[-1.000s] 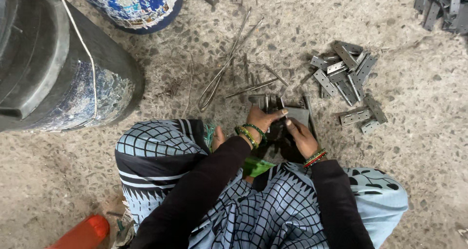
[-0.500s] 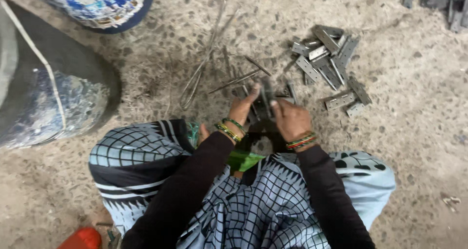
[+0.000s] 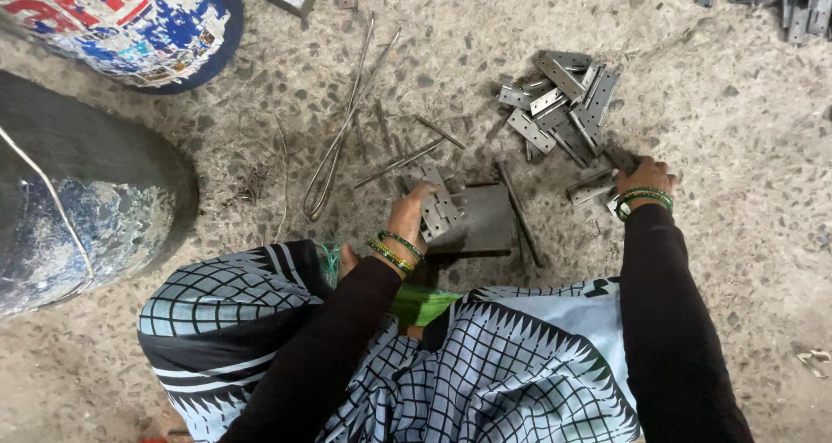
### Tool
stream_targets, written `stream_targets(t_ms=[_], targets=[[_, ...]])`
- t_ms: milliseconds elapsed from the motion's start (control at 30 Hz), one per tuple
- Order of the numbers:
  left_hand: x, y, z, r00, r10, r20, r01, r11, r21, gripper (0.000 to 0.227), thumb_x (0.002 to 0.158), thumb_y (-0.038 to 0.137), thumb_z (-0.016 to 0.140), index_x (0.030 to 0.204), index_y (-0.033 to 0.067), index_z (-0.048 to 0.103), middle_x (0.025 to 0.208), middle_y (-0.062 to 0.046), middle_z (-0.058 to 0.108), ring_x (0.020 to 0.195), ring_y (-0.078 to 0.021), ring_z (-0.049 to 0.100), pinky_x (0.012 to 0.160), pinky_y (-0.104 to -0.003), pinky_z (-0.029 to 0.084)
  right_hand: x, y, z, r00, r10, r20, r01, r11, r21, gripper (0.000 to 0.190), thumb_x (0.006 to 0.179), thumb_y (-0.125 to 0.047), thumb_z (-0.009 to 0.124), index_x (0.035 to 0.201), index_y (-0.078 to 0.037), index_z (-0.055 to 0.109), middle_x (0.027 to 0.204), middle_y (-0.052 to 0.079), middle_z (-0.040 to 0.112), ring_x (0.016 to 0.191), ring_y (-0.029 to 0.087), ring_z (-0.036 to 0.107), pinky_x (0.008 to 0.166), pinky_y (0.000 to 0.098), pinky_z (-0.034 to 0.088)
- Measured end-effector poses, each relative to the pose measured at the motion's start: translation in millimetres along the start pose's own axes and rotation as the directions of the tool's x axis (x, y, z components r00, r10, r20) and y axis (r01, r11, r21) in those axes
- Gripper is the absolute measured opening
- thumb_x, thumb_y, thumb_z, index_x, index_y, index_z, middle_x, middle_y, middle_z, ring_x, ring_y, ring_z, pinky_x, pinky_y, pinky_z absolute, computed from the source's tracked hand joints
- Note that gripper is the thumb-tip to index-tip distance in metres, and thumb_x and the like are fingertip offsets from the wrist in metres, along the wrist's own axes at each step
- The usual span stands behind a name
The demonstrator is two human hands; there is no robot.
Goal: The person sits on the floor and assembles metal brackets by inserting pins into holes and striking them with a hammer. The person repeatedly picks up brackets, aligns pins, and hammers them into place, then sets the finished pieces aside.
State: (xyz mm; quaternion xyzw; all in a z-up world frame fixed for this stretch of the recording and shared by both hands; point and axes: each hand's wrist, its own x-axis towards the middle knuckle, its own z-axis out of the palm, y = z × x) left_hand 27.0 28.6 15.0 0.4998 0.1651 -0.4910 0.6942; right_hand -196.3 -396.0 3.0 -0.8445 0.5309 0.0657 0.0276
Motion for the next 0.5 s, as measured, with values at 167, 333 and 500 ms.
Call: stream_targets(t_ms=[167, 333, 500], targets=[[-1, 2, 4, 0.958, 0.255, 0.130, -0.259, 0.966, 0.012, 0.036, 0.074, 0.030, 0.084, 0.096, 0.0009, 0.079, 0.088, -0.011, 0.075, 0.074, -0.0235, 0.069, 0.069, -0.042, 0.052, 10, 6, 35, 0.998, 0.025, -0.057, -0.024, 1.000, 0.018, 0.050, 0.094, -0.040, 0.072, 0.110, 0.007, 0.069, 0.105, 0.032, 0.071, 0.103, 0.047, 0.068, 0.094, 0.0521, 0.052], [-1, 6, 4, 0.990, 0.141, -0.033, -0.129, 0.964, 0.234, 0.042, 0.082, 0.041, 0.079, 0.084, -0.0011, 0.078, 0.073, -0.002, 0.070, 0.062, -0.0097, 0.065, 0.063, -0.034, 0.052, -56, -73, 5, 0.936, -0.133, -0.328, 0.185, 0.974, 0.134, 0.028, 0.110, -0.026, 0.064, 0.106, 0.001, 0.071, 0.101, 0.027, 0.072, 0.093, 0.045, 0.070, 0.085, 0.0533, 0.056], [0, 8, 5, 0.967, 0.200, -0.157, -0.154, 0.952, 0.266, 0.055, 0.083, 0.037, 0.084, 0.060, 0.0069, 0.045, 0.055, 0.004, 0.032, 0.047, -0.0130, 0.030, 0.050, -0.039, 0.034, -138, -137, -33, 0.868, -0.400, -0.295, 0.469, 0.855, 0.221, 0.020, 0.098, -0.018, 0.067, 0.112, -0.005, 0.073, 0.107, 0.023, 0.070, 0.093, 0.042, 0.068, 0.084, 0.0519, 0.056]])
